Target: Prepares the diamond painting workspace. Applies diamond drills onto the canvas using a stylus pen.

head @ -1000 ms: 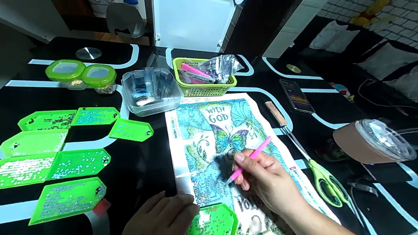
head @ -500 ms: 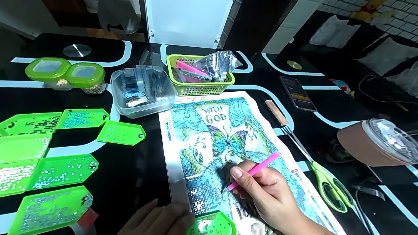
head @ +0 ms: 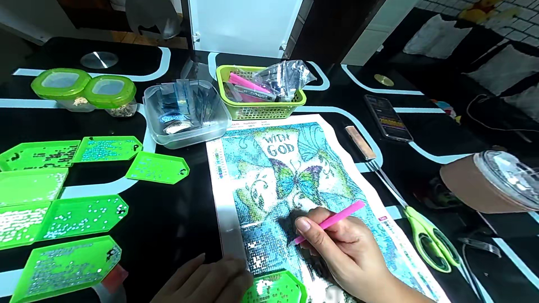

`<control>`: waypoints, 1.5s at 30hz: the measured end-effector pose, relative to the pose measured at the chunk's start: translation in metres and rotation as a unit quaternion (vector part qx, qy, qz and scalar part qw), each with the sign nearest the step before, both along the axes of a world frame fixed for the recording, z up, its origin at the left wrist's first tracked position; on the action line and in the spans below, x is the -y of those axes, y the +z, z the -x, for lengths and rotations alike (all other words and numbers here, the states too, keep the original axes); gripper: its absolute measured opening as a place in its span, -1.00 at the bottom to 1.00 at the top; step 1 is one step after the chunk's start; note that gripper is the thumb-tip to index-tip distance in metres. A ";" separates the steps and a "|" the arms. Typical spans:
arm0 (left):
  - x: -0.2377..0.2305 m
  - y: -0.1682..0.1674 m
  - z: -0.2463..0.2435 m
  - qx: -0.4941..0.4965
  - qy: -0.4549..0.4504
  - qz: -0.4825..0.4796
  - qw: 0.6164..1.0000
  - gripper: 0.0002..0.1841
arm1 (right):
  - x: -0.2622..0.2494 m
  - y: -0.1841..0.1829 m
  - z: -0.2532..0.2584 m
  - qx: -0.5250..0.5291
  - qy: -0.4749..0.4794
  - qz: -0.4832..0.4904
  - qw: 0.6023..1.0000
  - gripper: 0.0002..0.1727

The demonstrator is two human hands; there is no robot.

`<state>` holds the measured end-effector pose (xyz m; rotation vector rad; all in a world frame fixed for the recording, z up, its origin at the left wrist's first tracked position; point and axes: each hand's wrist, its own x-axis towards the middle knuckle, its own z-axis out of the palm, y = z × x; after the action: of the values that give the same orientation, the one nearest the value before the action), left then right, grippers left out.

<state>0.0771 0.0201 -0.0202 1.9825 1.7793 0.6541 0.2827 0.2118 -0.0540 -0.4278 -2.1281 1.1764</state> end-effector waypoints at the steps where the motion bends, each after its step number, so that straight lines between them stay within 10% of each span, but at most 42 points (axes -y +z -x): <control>1: 0.000 0.000 0.000 -0.002 0.001 -0.002 1.000 -0.52 | 0.000 0.000 0.000 0.001 -0.001 -0.005 1.000 -0.69; 27: 0.000 0.001 0.000 0.009 0.003 0.001 1.000 -0.52 | 0.001 0.005 0.005 -0.023 -0.042 0.140 0.989 -0.71; 45: 0.000 0.000 -0.001 0.007 0.005 -0.009 1.000 -0.53 | 0.003 -0.002 0.013 -0.014 0.002 0.022 1.000 -0.70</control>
<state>0.0779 0.0201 -0.0206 1.9783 1.7826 0.6878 0.2700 0.2087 -0.0556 -0.4249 -2.0835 1.2264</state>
